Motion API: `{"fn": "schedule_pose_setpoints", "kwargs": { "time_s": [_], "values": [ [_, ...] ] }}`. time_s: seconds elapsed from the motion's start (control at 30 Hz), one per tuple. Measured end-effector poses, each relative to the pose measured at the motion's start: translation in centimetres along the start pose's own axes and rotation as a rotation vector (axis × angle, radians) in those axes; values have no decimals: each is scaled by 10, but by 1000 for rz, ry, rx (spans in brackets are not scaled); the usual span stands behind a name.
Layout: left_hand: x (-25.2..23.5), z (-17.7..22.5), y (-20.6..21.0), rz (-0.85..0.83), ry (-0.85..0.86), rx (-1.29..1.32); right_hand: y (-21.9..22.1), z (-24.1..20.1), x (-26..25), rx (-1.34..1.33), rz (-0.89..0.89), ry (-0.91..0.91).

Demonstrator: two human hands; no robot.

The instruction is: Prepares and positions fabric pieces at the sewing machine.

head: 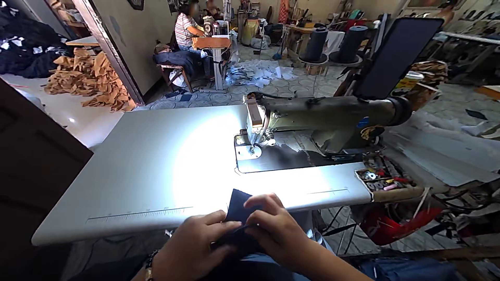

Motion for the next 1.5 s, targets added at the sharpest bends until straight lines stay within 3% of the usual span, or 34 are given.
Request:
{"fn": "schedule_pose_setpoints", "kwargs": {
  "time_s": [0.1, 0.33, 0.53, 0.73, 0.93, 1.27, 1.5],
  "values": [
    [-5, 7, -18, 30, 47, -117, -10, 3, -6, 4, 58, 18],
    [-18, 19, -25, -93, 74, -89, -19, 9, -14, -80, -118, -43],
    [-19, 11, -14, 28, 70, -165, -27, 7, -13, -56, -65, -89],
    [-15, -17, -8, 22, -40, -391, -115, -2, -31, 197, 176, -102],
    [-17, -25, -12, 144, -86, -150, -171, 1, -28, 288, 247, -51],
    [-16, -26, -17, 260, -157, 136, -179, 23, -14, 142, 364, 136],
    [-14, -27, -19, 279, -182, 201, -179, 18, -27, -38, 408, 117]
  ]
}}
Point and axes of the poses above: each hand's wrist, its own x-axis away from the middle knuckle, its own y-axis out of the palm, z = x × y, the point moved 5 cm from there along -x, towards the middle knuckle, and after that the axes turned 3 degrees about -x, right-handed, at the moved point
